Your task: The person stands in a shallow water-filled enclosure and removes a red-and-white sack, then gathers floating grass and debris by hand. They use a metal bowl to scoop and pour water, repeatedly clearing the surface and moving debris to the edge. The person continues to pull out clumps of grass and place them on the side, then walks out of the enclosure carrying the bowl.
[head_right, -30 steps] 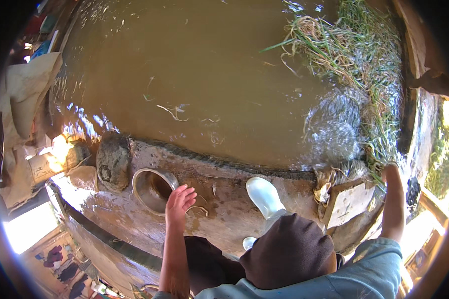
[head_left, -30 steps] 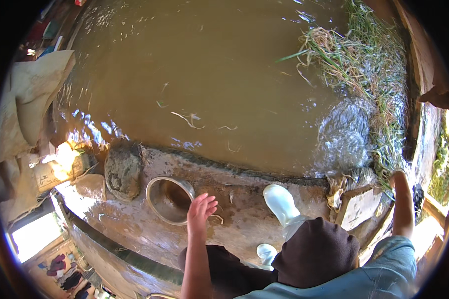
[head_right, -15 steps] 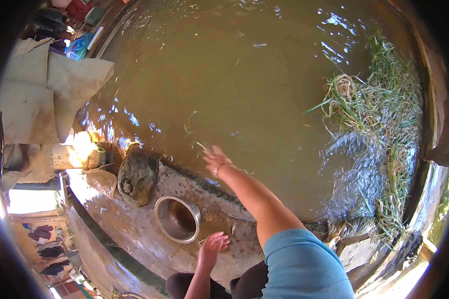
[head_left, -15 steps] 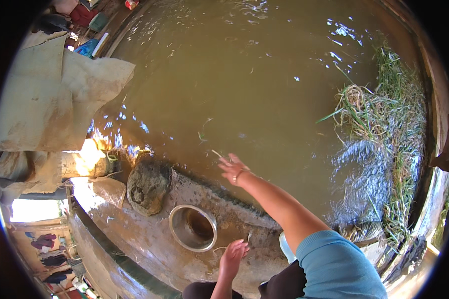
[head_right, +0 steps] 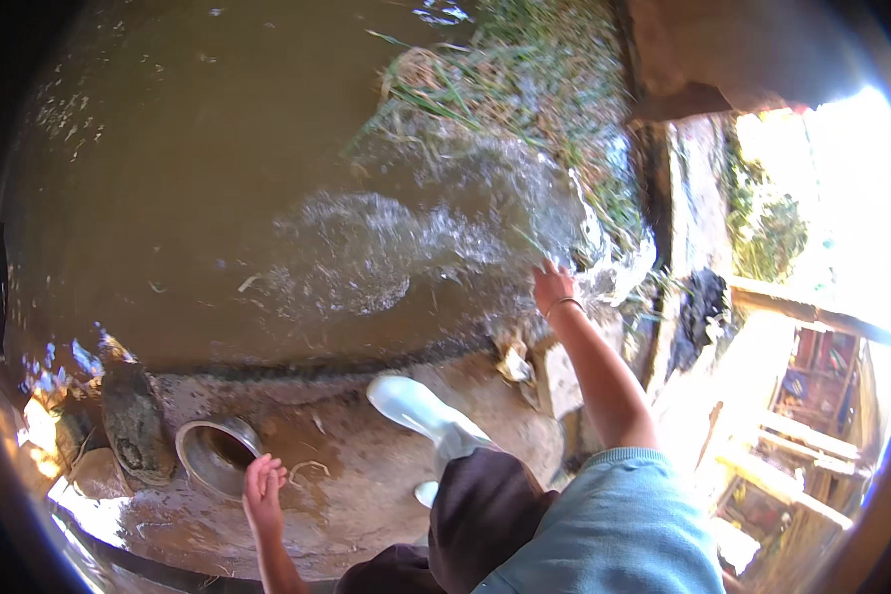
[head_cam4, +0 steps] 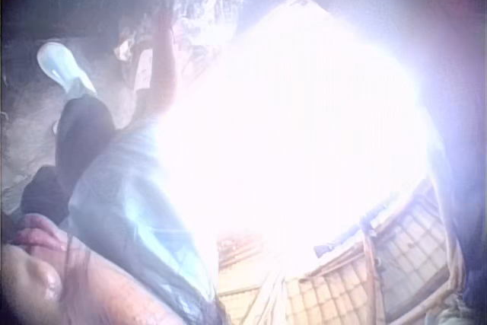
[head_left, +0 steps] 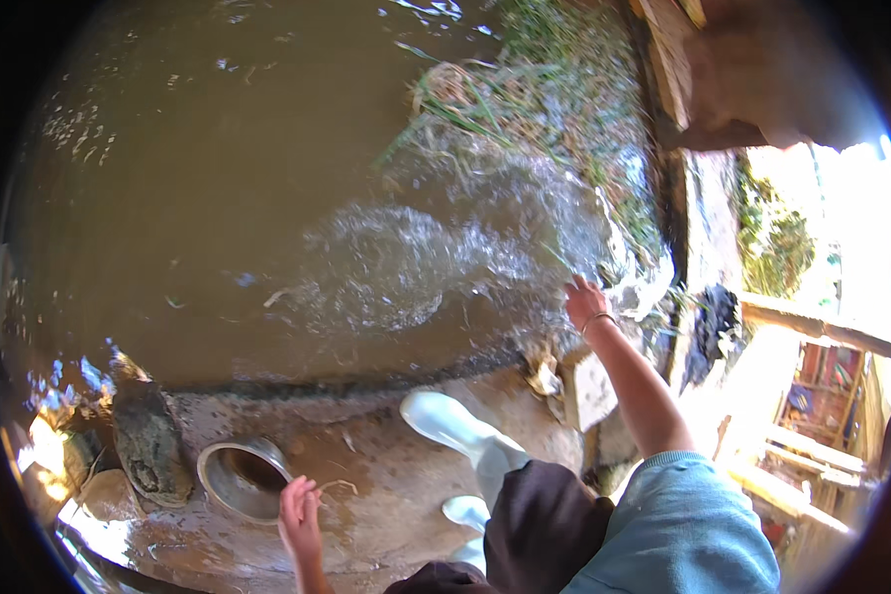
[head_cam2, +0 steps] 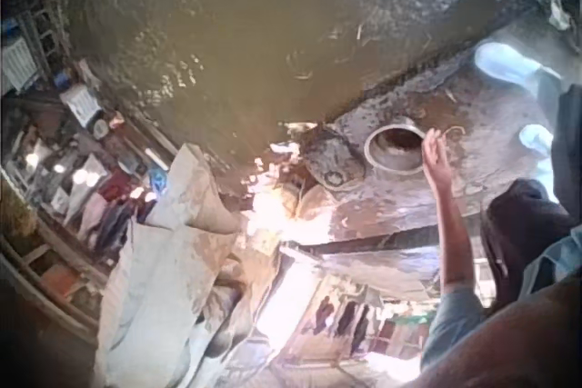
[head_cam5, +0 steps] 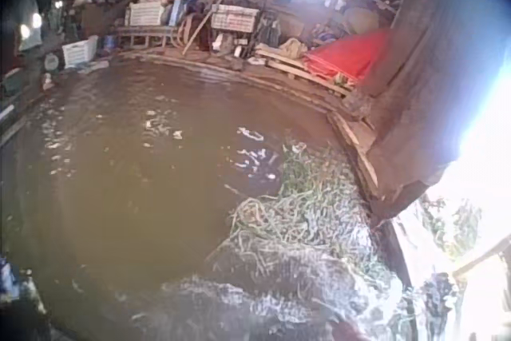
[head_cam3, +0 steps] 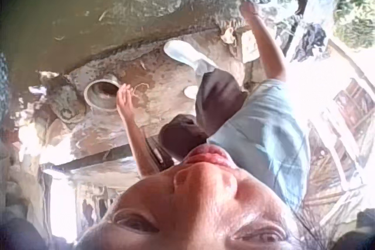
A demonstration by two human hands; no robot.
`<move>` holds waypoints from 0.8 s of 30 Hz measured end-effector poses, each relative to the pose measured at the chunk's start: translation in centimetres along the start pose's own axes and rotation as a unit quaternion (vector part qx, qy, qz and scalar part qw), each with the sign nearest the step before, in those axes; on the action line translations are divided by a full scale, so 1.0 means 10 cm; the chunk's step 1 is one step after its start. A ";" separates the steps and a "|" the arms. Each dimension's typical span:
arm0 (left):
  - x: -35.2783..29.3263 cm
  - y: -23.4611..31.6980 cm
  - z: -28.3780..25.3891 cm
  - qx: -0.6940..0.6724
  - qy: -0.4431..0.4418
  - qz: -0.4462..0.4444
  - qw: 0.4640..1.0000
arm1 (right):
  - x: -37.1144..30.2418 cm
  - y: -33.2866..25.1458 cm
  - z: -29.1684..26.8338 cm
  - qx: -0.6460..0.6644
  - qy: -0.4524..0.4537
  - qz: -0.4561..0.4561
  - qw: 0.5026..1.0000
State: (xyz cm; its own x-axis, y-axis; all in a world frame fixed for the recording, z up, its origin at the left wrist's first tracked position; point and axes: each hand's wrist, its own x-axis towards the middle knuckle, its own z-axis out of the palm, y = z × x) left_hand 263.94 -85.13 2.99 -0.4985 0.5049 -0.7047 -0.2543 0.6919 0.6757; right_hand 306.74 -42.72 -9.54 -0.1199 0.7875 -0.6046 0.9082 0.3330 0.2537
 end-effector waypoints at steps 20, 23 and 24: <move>-3.13 -0.14 0.89 0.158 -0.165 -0.306 0.924 | -6.13 3.31 1.16 0.241 -0.405 0.252 0.845; -3.30 0.13 1.14 0.150 -0.151 -0.292 0.932 | -6.40 3.39 1.43 0.324 -0.306 0.115 0.888; -3.33 0.24 1.25 0.152 -0.157 -0.280 0.935 | -6.44 3.40 1.47 0.371 -0.283 0.123 0.876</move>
State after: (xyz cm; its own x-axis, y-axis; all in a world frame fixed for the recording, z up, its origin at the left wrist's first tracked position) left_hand 290.33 -93.89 25.37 -0.0772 0.1136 -0.9905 -0.1314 0.9837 0.1231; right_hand 351.26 -89.75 26.94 0.1430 0.3355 -0.9311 0.9146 -0.4043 -0.0052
